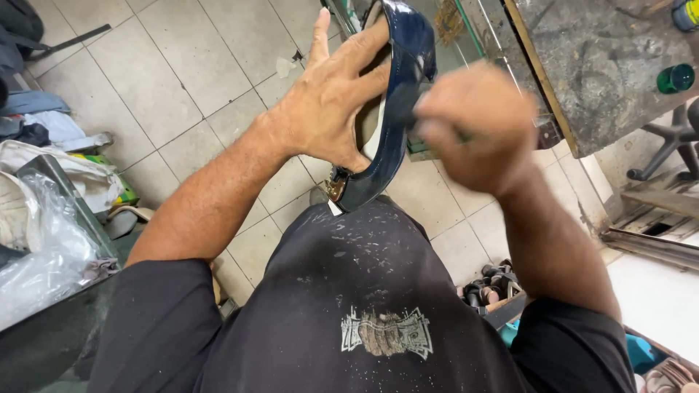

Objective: The person holds a black high-heeled shoe with a gold buckle and uses a black cloth to wipe and polish the exterior surface. The person rotates the shoe to clean different sides, including the heel and toe, while standing in a workshop.

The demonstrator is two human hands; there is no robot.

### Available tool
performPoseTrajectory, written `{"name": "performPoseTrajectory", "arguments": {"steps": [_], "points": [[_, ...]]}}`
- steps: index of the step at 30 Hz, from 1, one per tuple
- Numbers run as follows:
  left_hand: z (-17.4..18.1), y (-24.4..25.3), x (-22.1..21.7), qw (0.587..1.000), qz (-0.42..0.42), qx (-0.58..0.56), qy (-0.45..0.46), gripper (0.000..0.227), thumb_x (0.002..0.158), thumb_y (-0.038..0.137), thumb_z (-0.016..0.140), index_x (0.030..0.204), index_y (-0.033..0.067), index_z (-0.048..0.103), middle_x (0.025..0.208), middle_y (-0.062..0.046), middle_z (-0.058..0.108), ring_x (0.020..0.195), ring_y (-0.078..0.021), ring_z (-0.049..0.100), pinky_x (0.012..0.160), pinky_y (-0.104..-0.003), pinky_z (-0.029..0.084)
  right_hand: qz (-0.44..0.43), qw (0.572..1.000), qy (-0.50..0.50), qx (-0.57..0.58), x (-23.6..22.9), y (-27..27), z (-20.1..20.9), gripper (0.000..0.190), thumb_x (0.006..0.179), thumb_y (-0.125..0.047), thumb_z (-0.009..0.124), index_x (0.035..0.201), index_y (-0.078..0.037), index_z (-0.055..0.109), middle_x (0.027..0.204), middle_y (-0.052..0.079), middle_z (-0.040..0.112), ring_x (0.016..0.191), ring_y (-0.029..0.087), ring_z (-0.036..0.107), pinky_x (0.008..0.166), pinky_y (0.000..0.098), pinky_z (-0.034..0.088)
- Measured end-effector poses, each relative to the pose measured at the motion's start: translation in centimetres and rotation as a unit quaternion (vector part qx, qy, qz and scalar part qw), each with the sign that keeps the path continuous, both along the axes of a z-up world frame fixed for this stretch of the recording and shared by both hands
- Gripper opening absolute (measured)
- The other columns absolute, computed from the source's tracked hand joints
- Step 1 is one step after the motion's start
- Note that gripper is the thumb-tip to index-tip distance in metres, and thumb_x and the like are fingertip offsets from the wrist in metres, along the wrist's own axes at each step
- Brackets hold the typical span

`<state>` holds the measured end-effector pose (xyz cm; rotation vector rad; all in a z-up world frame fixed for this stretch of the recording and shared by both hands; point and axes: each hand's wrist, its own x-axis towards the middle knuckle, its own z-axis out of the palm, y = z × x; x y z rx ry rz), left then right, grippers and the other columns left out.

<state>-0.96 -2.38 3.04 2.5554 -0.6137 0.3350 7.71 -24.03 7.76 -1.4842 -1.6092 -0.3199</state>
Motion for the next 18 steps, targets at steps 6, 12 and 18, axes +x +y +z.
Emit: {"name": "performPoseTrajectory", "arguments": {"steps": [6, 12, 18], "points": [[-0.3, 0.1, -0.8, 0.999, -0.006, -0.036, -0.002, 0.106, 0.087, 0.077, 0.074, 0.160, 0.0071, 0.040, 0.166, -0.027, 0.027, 0.159, -0.0440, 0.038, 0.104, -0.096, 0.001, 0.099, 0.991, 0.038, -0.080, -3.0, -2.9, -2.1, 0.013, 0.094, -0.002, 0.069, 0.099, -0.011, 0.075, 0.096, 0.011, 0.067, 0.072, 0.015, 0.056, 0.060, 0.0316, 0.046], [-0.7, 0.2, -0.9, 1.000, 0.009, -0.026, -0.001, 0.113, 0.080, 0.076, 0.083, 0.159, 0.0063, 0.043, 0.167, -0.023, 0.024, 0.159, -0.0412, 0.039, 0.103, -0.098, 0.007, 0.076, 0.993, 0.059, -0.061, -2.6, -1.4, -1.3, 0.030, 0.095, 0.006, 0.053, 0.076, -0.012, 0.066, 0.060, -0.004, 0.049, 0.047, 0.006, 0.039, 0.039, 0.0246, 0.036], [-1.2, -0.9, -1.3, 0.998, -0.028, -0.034, -0.040, 0.110, 0.083, 0.081, 0.077, 0.158, 0.0081, 0.041, 0.165, -0.028, 0.031, 0.158, -0.0417, 0.044, 0.109, -0.095, 0.000, -0.016, 0.995, -0.101, -0.017, 1.2, -0.8, -1.2, 0.039, 0.092, 0.015, 0.050, 0.061, -0.009, 0.048, 0.053, 0.000, 0.039, 0.046, 0.016, 0.035, 0.041, 0.0329, 0.034]]}}
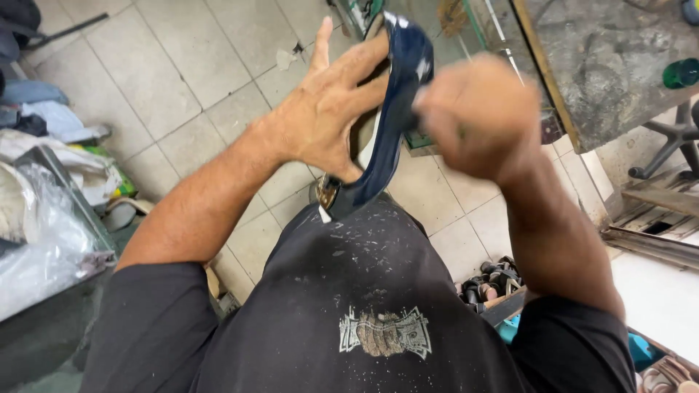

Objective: The person holds a black high-heeled shoe with a gold buckle and uses a black cloth to wipe and polish the exterior surface. The person rotates the shoe to clean different sides, including the heel and toe, while standing in a workshop.

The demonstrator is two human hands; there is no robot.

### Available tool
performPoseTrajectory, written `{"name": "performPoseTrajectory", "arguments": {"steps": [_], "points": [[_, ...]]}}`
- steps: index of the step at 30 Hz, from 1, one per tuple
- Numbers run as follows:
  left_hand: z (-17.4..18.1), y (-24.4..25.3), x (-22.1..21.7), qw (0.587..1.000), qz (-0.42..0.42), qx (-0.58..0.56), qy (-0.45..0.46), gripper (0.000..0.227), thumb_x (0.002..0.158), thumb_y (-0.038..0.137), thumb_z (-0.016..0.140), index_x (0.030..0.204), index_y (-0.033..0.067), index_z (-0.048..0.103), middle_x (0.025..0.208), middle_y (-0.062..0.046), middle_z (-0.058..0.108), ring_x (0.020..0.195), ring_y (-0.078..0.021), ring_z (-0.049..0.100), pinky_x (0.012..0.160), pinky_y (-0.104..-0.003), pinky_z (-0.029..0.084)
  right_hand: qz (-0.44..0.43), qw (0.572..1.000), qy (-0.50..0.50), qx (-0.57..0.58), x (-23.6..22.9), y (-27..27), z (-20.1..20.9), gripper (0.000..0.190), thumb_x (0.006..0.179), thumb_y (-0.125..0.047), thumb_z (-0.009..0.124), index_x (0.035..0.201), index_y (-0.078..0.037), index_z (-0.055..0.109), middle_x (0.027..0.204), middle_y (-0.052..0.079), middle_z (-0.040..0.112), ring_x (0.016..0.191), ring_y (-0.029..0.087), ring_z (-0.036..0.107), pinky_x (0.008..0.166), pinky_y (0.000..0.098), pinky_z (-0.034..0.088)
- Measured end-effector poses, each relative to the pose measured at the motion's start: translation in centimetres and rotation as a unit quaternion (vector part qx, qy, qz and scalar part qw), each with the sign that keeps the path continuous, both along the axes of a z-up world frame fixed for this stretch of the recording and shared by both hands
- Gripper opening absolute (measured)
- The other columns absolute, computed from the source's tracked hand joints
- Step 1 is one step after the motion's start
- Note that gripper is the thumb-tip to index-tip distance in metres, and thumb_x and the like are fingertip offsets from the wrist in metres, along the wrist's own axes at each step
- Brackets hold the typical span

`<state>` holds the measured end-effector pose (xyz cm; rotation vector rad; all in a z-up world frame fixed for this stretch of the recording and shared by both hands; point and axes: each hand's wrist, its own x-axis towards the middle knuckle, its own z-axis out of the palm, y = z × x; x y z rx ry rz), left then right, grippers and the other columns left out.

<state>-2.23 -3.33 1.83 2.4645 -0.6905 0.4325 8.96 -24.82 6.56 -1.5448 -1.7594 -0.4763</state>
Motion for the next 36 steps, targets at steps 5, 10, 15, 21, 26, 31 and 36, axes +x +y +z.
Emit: {"name": "performPoseTrajectory", "arguments": {"steps": [5, 10, 15, 21, 26, 31, 36], "points": [[0.3, -0.3, -1.0, 0.999, -0.004, -0.006, 0.041, 0.105, 0.083, 0.068, 0.081, 0.161, 0.0106, 0.039, 0.168, -0.023, 0.026, 0.159, -0.0412, 0.040, 0.108, -0.095, 0.003, -0.035, 0.991, 0.096, 0.082, -1.2, -0.1, -0.3, 0.014, 0.088, 0.013, 0.060, 0.082, 0.002, 0.065, 0.076, 0.013, 0.064, 0.066, 0.024, 0.058, 0.060, 0.0363, 0.050], [0.1, -0.3, -1.5, 1.000, -0.015, 0.005, -0.001, 0.086, 0.094, 0.066, 0.068, 0.152, 0.0064, 0.051, 0.159, -0.029, 0.037, 0.150, -0.0454, 0.048, 0.105, -0.094, 0.000, 0.045, 0.998, 0.017, 0.042, -2.1, -1.2, -2.0, 0.023, 0.095, 0.008, 0.060, 0.092, -0.012, 0.071, 0.108, 0.009, 0.065, 0.071, 0.010, 0.052, 0.055, 0.0277, 0.043], [-0.6, -0.6, -1.7, 0.996, -0.055, 0.064, 0.010, 0.100, 0.082, 0.058, 0.081, 0.160, 0.0104, 0.039, 0.165, -0.030, 0.031, 0.154, -0.0512, 0.043, 0.107, -0.092, -0.001, -0.048, 0.997, -0.005, 0.061, 2.2, -0.2, 1.1, 0.023, 0.079, 0.013, 0.051, 0.065, 0.000, 0.064, 0.052, 0.006, 0.042, 0.044, 0.018, 0.033, 0.041, 0.0318, 0.032], [-0.5, -0.4, -1.7, 0.997, -0.068, 0.047, 0.007, 0.089, 0.078, 0.040, 0.083, 0.154, 0.0082, 0.050, 0.159, -0.027, 0.037, 0.149, -0.0480, 0.049, 0.105, -0.090, -0.001, 0.096, 0.986, 0.086, -0.106, -1.7, -2.9, 3.3, 0.013, 0.094, 0.012, 0.060, 0.090, 0.003, 0.069, 0.093, 0.017, 0.067, 0.071, 0.027, 0.061, 0.061, 0.0403, 0.048], [-0.1, -0.8, -2.0, 0.994, -0.069, 0.087, -0.003, 0.098, 0.070, 0.037, 0.084, 0.155, 0.0068, 0.046, 0.160, -0.028, 0.036, 0.149, -0.0468, 0.048, 0.103, -0.092, 0.003, -0.021, 0.999, -0.010, -0.040, 2.2, -2.0, 0.7, 0.012, 0.096, 0.009, 0.063, 0.100, 0.003, 0.071, 0.080, 0.012, 0.069, 0.072, 0.025, 0.065, 0.065, 0.0397, 0.057], [-0.5, -0.5, -2.0, 0.980, -0.081, 0.177, -0.044, 0.099, 0.055, 0.046, 0.092, 0.143, 0.0163, 0.055, 0.156, -0.022, 0.046, 0.141, -0.0357, 0.057, 0.102, -0.090, 0.015, -0.019, 0.995, 0.097, 0.014, 3.1, -1.9, 1.1, 0.013, 0.084, 0.009, 0.064, 0.092, 0.015, 0.072, 0.083, 0.024, 0.070, 0.075, 0.034, 0.066, 0.068, 0.0434, 0.057], [-2.2, 0.8, -2.2, 0.971, -0.070, 0.168, -0.155, 0.070, 0.086, 0.049, 0.086, 0.142, 0.0160, 0.060, 0.136, -0.013, 0.061, 0.123, -0.0311, 0.069, 0.107, -0.086, 0.012, -0.041, 0.972, 0.121, -0.199, 6.0, -4.7, -1.8, 0.013, 0.099, 0.004, 0.067, 0.103, 0.007, 0.079, 0.094, 0.019, 0.075, 0.084, 0.028, 0.070, 0.072, 0.0353, 0.059]]}}
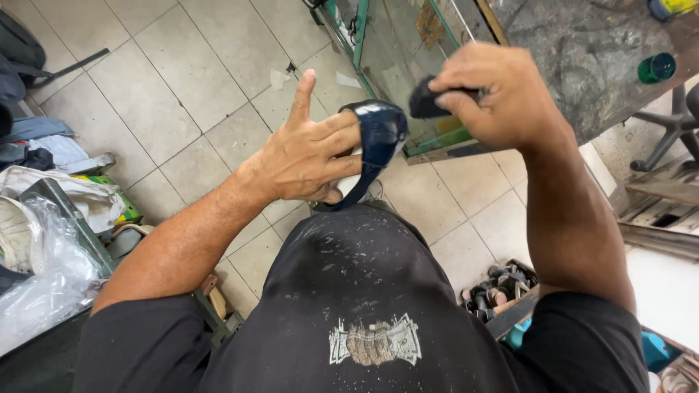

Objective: The person holds a black high-heeled shoe with a gold buckle and uses a black cloth to wipe and polish the exterior surface. The person rotates the shoe to clean different sides, including the heel and toe, while standing in a workshop.

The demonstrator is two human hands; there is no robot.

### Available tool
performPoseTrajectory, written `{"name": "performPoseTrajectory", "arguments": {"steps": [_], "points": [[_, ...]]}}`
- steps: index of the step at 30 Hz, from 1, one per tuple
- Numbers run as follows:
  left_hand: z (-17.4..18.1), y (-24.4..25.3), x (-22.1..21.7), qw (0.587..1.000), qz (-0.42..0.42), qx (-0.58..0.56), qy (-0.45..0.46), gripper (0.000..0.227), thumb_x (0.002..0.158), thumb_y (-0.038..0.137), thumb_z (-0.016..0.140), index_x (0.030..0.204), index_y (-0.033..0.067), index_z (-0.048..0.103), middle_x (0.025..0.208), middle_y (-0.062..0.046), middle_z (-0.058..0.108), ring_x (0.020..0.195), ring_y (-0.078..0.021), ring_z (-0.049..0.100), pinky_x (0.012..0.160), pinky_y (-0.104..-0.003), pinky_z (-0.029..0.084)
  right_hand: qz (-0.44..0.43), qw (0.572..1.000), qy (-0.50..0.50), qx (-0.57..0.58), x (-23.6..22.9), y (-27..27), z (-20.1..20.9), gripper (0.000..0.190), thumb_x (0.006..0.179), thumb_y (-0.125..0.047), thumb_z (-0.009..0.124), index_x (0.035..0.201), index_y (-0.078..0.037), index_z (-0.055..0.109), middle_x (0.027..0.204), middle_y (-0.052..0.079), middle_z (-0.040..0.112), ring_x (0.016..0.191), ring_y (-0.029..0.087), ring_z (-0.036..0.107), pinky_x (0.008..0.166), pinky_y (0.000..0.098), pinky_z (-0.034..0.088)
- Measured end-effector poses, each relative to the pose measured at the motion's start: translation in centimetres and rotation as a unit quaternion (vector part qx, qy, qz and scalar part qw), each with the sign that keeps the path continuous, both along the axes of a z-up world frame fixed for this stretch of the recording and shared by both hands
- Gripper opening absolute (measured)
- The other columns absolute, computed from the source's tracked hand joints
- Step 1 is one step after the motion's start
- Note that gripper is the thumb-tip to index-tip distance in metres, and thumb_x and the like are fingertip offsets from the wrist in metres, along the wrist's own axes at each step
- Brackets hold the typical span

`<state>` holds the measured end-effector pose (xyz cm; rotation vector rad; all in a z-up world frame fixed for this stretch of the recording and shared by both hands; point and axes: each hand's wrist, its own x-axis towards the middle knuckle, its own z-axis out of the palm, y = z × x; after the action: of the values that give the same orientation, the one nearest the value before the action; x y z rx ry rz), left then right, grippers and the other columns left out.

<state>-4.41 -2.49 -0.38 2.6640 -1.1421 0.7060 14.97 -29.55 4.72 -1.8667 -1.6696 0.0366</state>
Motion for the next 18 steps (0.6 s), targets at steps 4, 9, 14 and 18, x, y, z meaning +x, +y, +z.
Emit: {"name": "performPoseTrajectory", "arguments": {"steps": [4, 9, 14, 18], "points": [[-0.3, 0.1, 0.1, 0.998, 0.003, -0.054, 0.019, 0.067, 0.111, 0.062, 0.030, 0.147, 0.0131, 0.058, 0.149, -0.021, 0.057, 0.134, -0.0435, 0.070, 0.109, -0.082, -0.002, -0.065, 0.994, 0.077, 0.049, -1.5, 0.0, 0.5, 0.012, 0.094, 0.010, 0.075, 0.106, 0.010, 0.074, 0.096, 0.020, 0.071, 0.084, 0.028, 0.065, 0.073, 0.0363, 0.053], [-0.2, -0.3, 0.3, 0.985, 0.083, -0.134, 0.076, 0.097, 0.095, 0.084, 0.019, 0.154, 0.0110, 0.044, 0.159, -0.033, 0.039, 0.152, -0.0471, 0.040, 0.114, -0.086, -0.001, 0.048, 0.966, 0.099, 0.234, -4.1, 2.8, -2.2, 0.020, 0.089, 0.003, 0.053, 0.072, 0.002, 0.063, 0.055, 0.008, 0.054, 0.042, 0.016, 0.043, 0.043, 0.0310, 0.043], [2.2, -0.6, 1.9, 0.969, 0.162, -0.125, 0.140, 0.099, 0.091, 0.080, 0.065, 0.156, 0.0101, 0.038, 0.156, -0.027, 0.032, 0.150, -0.0484, 0.047, 0.106, -0.094, 0.012, 0.016, 0.970, 0.057, 0.235, -3.6, 2.8, -0.7, 0.015, 0.096, 0.000, 0.062, 0.088, 0.011, 0.069, 0.077, 0.021, 0.068, 0.066, 0.028, 0.063, 0.056, 0.0383, 0.050], [4.1, -0.7, 4.0, 0.937, 0.269, -0.154, 0.160, 0.131, 0.074, 0.087, 0.095, 0.163, 0.0154, 0.031, 0.165, -0.021, 0.032, 0.155, -0.0415, 0.040, 0.106, -0.092, 0.015, 0.130, 0.950, 0.142, 0.244, -7.4, 3.8, -1.1, 0.032, 0.086, 0.013, 0.054, 0.064, -0.011, 0.055, 0.057, 0.000, 0.050, 0.046, 0.009, 0.043, 0.041, 0.0248, 0.039]]}}
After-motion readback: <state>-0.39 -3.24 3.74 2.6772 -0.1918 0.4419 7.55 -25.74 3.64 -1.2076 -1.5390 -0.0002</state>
